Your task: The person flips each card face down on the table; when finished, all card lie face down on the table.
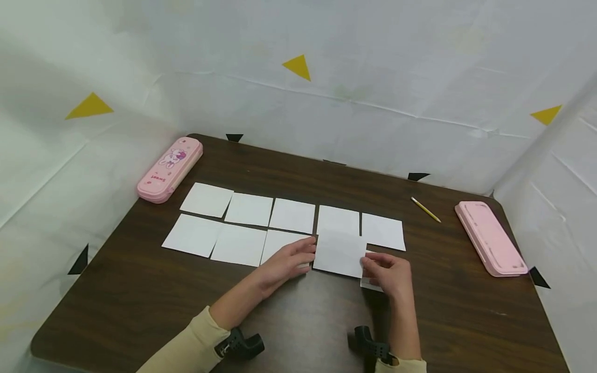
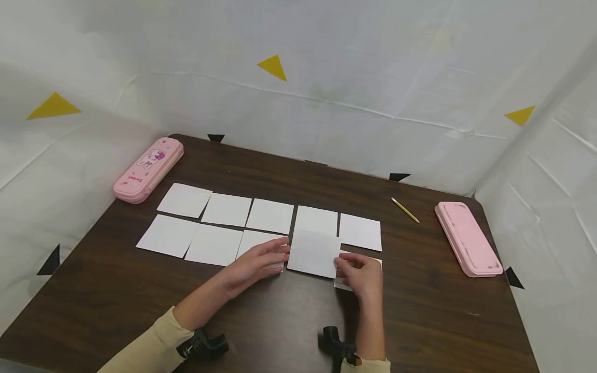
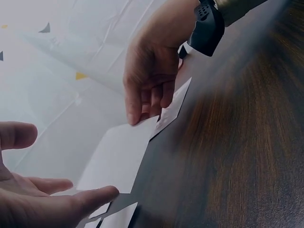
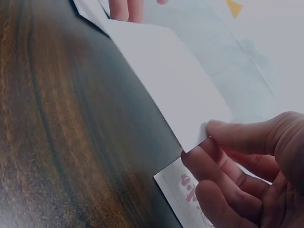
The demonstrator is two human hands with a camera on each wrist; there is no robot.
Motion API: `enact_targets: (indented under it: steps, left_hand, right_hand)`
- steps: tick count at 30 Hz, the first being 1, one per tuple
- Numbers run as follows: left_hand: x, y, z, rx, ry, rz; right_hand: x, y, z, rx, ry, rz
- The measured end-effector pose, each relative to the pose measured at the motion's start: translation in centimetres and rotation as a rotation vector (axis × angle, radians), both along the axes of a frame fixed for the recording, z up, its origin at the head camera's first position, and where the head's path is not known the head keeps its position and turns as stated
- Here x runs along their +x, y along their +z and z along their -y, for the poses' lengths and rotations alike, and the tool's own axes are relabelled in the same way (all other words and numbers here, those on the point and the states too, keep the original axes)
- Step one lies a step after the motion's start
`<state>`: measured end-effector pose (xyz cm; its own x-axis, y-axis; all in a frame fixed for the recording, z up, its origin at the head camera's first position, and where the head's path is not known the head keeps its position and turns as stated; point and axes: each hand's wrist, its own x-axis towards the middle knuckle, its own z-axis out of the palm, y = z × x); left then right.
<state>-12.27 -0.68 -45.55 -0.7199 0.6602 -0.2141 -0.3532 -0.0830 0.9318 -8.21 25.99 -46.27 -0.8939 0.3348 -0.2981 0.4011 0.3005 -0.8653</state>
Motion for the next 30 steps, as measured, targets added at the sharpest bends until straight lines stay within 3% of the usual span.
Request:
enact_targets:
  steps: [5,14,30]
  left_hand:
    - [-0.04,-0.36,0.14,-0.042,-0.023,0.001]
    - [-0.19,-0.28,0.41,-0.106,-0.064,-0.041]
    - [-0.29,-0.38,0.49,-0.111,-0.075,-0.022]
  right_hand:
    - [-0.11,-0.24,0.19,0.042,0.017,0.031]
    - [-0.34,-0.53,0.3,0.023,-0.01,0.059]
    - [-0.24,-0.07,0.67,0.066,-0.012,0.065]
